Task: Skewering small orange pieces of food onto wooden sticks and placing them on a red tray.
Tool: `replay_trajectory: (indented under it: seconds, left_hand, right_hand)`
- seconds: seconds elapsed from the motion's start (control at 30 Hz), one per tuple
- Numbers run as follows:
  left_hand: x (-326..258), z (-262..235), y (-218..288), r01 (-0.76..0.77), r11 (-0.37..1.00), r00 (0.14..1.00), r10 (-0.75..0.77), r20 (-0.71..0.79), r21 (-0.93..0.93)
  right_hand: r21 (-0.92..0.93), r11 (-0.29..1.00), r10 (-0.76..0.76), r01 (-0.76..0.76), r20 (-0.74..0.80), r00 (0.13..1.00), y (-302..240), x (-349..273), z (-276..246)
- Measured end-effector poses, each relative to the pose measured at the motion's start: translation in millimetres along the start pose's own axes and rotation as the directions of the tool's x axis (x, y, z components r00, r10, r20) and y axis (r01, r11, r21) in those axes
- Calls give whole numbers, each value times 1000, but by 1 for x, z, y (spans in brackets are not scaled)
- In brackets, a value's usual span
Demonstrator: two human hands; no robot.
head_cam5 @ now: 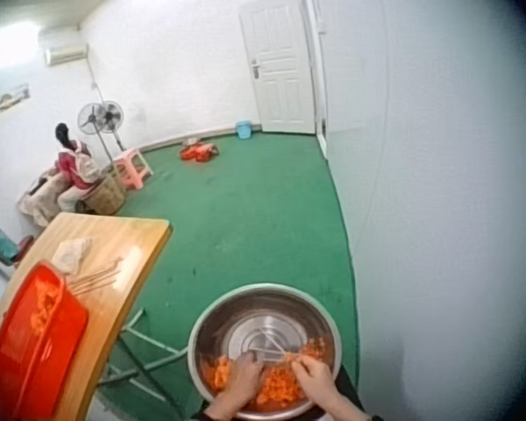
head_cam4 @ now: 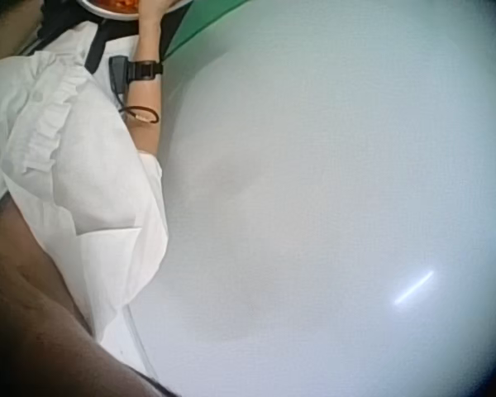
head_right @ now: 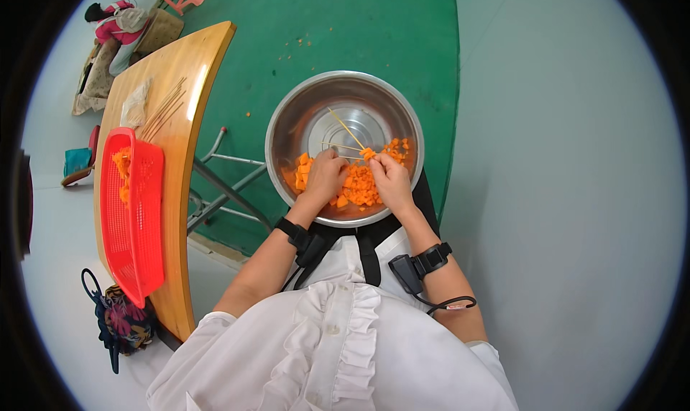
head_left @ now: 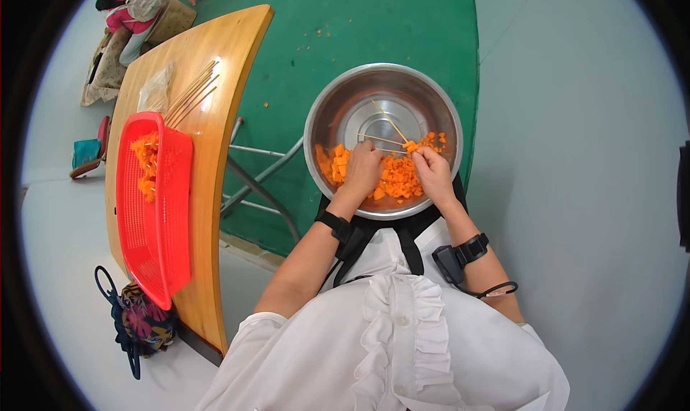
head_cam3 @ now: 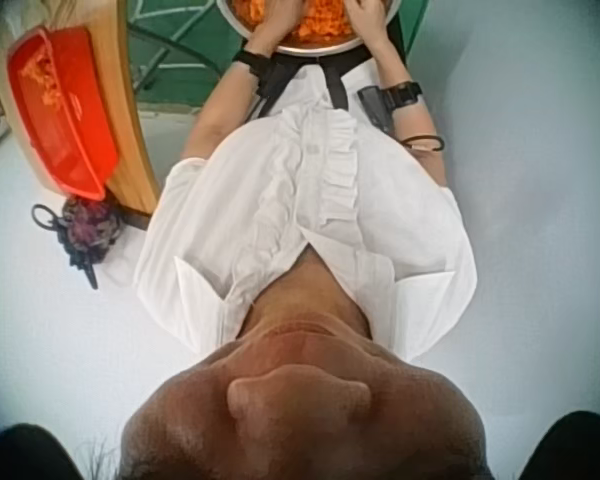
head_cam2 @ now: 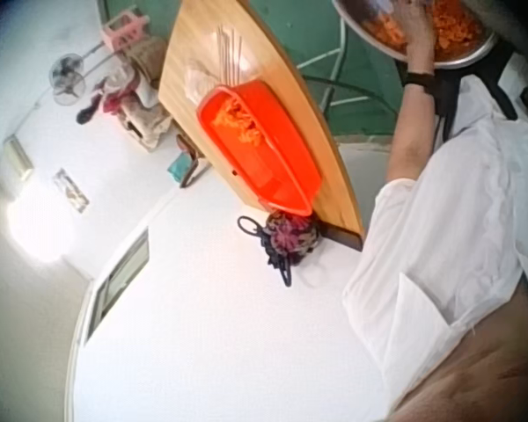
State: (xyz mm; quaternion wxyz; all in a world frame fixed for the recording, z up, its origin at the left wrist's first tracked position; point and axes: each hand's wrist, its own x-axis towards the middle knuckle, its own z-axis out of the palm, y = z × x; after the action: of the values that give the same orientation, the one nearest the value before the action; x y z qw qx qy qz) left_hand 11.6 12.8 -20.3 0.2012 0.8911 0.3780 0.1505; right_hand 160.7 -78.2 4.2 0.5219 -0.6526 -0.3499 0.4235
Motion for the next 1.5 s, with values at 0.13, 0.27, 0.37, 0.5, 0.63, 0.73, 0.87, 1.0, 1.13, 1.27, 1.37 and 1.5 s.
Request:
replay_trajectory:
  seconds: [0.13, 0.27, 0.37, 0.5, 0.63, 0.73, 0.87, 1.0, 1.13, 1.27, 1.37, 1.5]
  left_hand:
    - [-1, 3, 4, -36, 993, 999, 37, -1, 111]
    - [0, -6, 3, -34, 999, 999, 34, -8, -1]
    - [2, -17, 6, 254, 956, 966, -242, 95, -144]
    - [0, -14, -7, 410, 817, 894, -448, 2, -405]
    - [1, -20, -4, 428, 784, 868, -496, -39, -450]
    - [0, -26, -1, 461, 808, 857, -513, -53, -368]
    - [-3, -28, -4, 448, 851, 882, -470, -16, -275]
    - [-5, -31, -8, 446, 867, 891, -453, 24, -221]
    - [-5, -28, -21, 516, 716, 831, -553, 69, -470]
    - [4, -29, -20, 478, 336, 714, -687, 136, -812]
    - [5, -26, -21, 485, 333, 736, -655, 172, -809]
    - [5, -30, -14, 457, 336, 722, -682, 122, -823]
  right_hand:
    - [32, 999, 22, -22, 12, 1000, 4, 1, -1]
    - [-14, 1000, 7, -7, 9, 1000, 6, 2, 0]
    - [-60, 998, 32, -31, 16, 999, 6, 2, -2]
    - [-209, 977, -32, 41, 47, 998, -7, -5, 0]
    - [-226, 971, -60, 76, 78, 995, -12, -7, -1]
    - [-223, 973, -47, 63, 79, 996, -11, -7, -1]
    - [-221, 974, -35, 52, 78, 996, -9, -6, -1]
    - [-234, 971, -27, 44, 74, 997, -10, -6, -1]
    - [-244, 968, -41, 62, 91, 995, -10, -6, 0]
    - [-325, 933, -111, 156, 153, 982, -9, -11, 1]
    - [-407, 887, -142, 219, 211, 967, -7, -12, 2]
    - [-442, 865, -175, 238, 179, 968, -9, -14, 3]
